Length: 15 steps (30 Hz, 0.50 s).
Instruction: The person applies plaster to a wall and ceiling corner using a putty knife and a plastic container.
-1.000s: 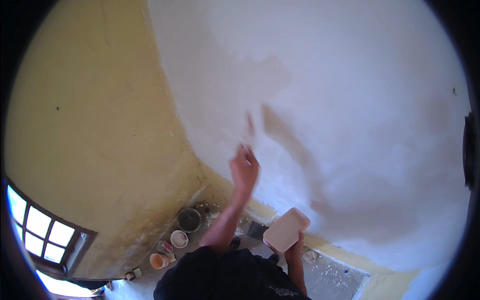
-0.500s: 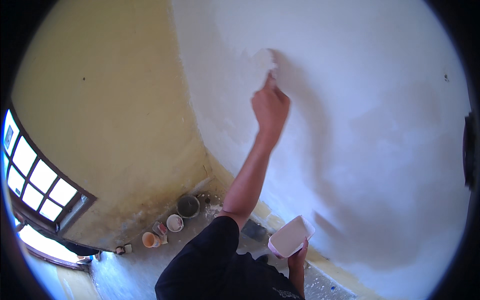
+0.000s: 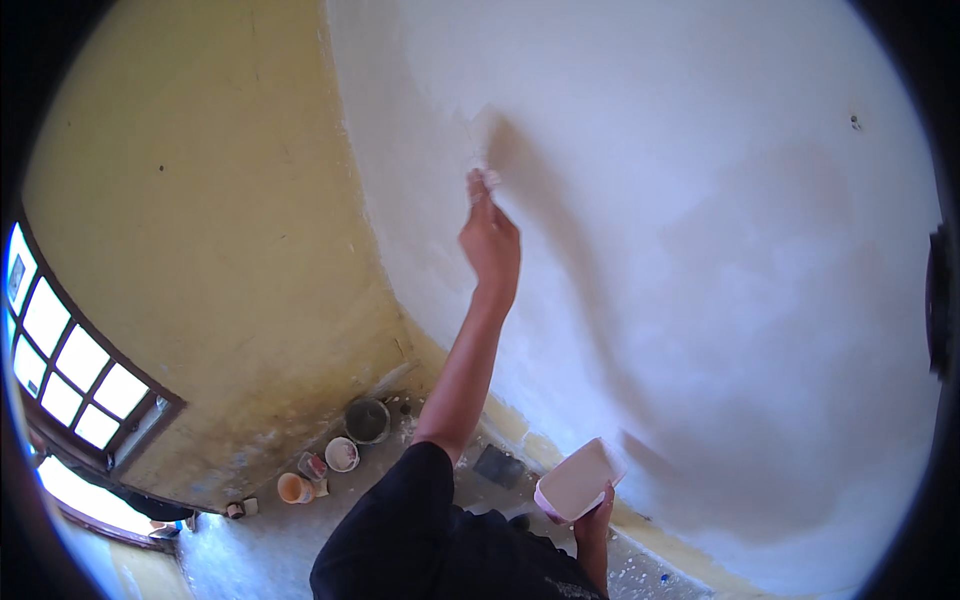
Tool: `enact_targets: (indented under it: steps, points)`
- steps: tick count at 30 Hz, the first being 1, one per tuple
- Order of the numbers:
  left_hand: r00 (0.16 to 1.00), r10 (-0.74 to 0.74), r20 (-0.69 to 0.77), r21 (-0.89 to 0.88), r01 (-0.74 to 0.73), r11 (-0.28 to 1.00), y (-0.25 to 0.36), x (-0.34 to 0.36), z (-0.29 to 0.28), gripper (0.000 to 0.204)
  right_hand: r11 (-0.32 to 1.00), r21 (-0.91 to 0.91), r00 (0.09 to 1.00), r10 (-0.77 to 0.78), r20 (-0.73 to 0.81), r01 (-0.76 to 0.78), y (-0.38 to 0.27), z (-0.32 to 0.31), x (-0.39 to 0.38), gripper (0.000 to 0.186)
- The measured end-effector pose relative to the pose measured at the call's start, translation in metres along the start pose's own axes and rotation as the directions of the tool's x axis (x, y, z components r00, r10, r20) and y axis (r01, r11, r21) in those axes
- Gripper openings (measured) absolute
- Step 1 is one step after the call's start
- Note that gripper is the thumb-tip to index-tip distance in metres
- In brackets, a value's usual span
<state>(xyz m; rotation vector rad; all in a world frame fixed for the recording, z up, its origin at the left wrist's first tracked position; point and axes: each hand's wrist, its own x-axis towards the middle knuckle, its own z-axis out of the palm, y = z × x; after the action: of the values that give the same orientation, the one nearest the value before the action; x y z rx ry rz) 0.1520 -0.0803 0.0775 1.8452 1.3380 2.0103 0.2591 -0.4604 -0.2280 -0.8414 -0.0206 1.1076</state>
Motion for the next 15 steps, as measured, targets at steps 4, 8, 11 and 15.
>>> enact_targets:
  steps: [4,8,11,15]
  points:
    - [0.935,0.238,0.261,0.074,-0.265,0.961,0.011,-0.100,0.051,0.070,0.961,-0.227,0.987,-0.154,0.042,0.159,0.008,-0.042,0.015,0.049]
    - [0.860,0.362,0.360,-0.108,-0.347,0.931,-0.002,-0.198,0.005,0.061,0.998,0.015,0.997,-0.066,0.038,0.065,-0.004,-0.032,0.001,0.049]
    - [0.987,0.146,0.063,-0.232,-0.128,0.964,-0.009,-0.172,-0.020,0.029,0.934,-0.301,0.981,-0.172,0.095,0.193,-0.008,-0.041,0.001,0.050]
    - [0.987,-0.129,-0.093,0.017,0.131,0.991,-0.052,-0.028,-0.029,0.015,1.000,0.026,1.000,-0.011,-0.011,0.011,-0.013,-0.022,-0.017,0.048]
